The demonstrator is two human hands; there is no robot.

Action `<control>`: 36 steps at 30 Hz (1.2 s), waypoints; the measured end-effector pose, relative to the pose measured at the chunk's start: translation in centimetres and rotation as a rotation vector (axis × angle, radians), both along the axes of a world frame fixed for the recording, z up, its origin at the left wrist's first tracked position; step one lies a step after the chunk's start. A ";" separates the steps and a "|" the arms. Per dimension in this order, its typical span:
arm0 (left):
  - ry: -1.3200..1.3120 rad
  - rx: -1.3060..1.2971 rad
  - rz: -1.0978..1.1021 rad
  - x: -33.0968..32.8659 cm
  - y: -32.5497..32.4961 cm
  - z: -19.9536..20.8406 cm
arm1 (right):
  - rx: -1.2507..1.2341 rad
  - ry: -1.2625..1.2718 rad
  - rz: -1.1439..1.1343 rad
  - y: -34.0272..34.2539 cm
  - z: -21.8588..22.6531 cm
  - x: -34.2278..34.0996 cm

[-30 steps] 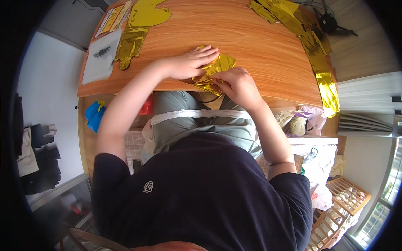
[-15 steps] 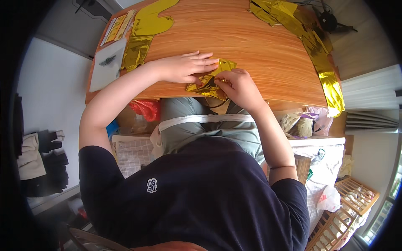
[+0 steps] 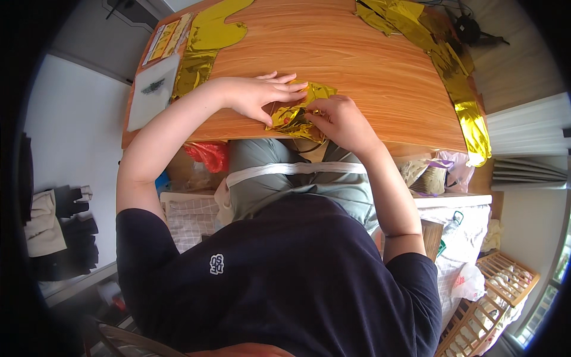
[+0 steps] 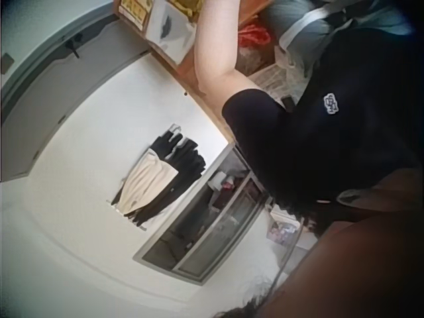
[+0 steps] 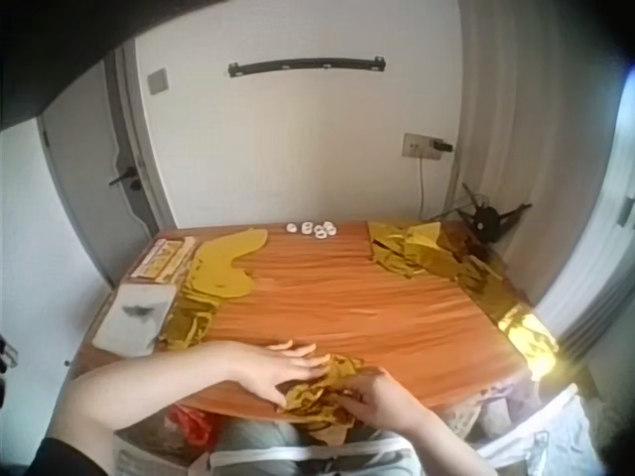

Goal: Folding a gold foil balloon and placing it into a white cardboard envelope.

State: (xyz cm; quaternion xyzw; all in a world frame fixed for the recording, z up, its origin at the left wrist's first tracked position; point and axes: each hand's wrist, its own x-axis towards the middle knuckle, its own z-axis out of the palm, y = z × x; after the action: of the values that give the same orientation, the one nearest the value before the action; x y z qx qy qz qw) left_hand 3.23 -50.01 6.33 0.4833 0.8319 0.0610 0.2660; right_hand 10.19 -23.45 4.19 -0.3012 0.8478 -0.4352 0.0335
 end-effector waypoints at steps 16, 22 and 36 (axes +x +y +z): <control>-0.068 -0.042 0.018 -0.1 0.0 -0.2 | -0.156 -0.510 -0.140 -1.1 0.4 0.0; -0.073 0.003 0.050 0.0 -0.2 -0.5 | 0.039 -0.287 -0.214 -1.5 -0.6 -1.2; 0.708 0.427 0.697 14.6 7.1 -5.4 | 0.059 -0.236 -0.275 -1.6 -1.0 -1.5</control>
State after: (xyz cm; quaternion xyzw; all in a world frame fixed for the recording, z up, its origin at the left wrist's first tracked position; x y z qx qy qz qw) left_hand 17.82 -42.95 0.91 0.2131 0.9508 0.1465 -0.1707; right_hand 8.66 -25.10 3.19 -0.1281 0.8837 -0.4428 0.0819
